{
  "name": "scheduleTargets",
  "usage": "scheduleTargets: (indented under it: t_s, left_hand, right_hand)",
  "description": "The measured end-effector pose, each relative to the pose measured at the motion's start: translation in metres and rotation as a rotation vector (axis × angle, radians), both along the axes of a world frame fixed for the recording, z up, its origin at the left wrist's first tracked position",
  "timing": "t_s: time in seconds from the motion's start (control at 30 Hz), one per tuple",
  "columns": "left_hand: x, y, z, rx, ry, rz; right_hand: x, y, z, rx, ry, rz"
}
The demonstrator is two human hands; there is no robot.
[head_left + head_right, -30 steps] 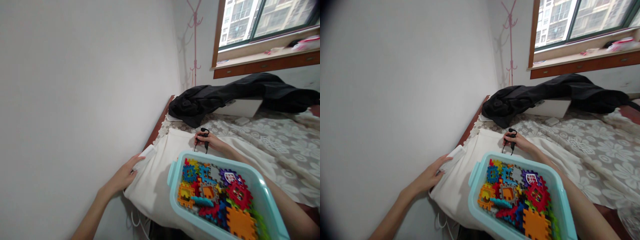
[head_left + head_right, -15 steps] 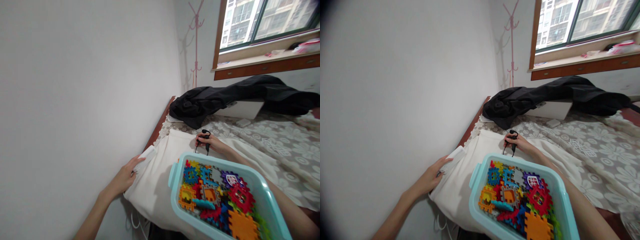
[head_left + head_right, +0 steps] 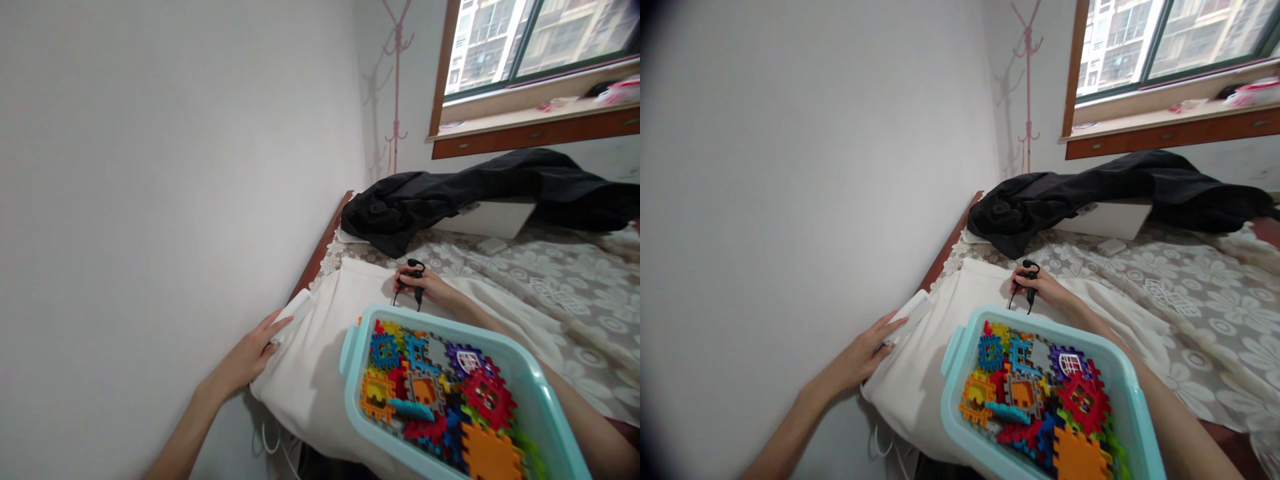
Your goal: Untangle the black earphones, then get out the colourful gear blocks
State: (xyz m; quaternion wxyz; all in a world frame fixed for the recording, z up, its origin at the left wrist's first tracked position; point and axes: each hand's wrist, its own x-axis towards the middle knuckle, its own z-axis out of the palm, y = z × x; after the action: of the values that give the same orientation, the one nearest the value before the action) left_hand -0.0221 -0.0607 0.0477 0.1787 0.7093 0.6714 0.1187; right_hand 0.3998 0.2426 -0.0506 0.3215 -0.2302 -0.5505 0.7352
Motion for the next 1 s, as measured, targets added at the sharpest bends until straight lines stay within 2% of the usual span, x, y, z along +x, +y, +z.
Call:
scheduleTargets:
  t_s: [0.17,0.3,0.5,0.67,0.8,1.0]
  left_hand:
    - [0.0,0.002,0.0,0.005,0.011,0.027]
    - [0.011,0.007,0.004,-0.003,0.061,0.046]
    - [0.037,0.038,0.019,0.018,0.136,0.001]
    - [0.06,0.075,0.011,-0.102,0.229,-0.103]
    - [0.068,0.09,0.005,-0.043,0.294,-0.092]
    - [0.061,0.097,0.002,0.056,0.391,-0.031]
  right_hand:
    - [0.0,-0.005,0.007,-0.006,-0.012,-0.007]
    - [0.001,-0.007,0.012,-0.021,-0.027,-0.009]
    - [0.0,-0.007,0.012,-0.005,-0.01,-0.011]
    - [-0.001,-0.011,0.02,-0.009,-0.047,-0.018]
    - [-0.001,-0.015,0.028,-0.003,-0.078,-0.016]
    - [-0.001,-0.017,0.033,-0.003,-0.072,-0.018]
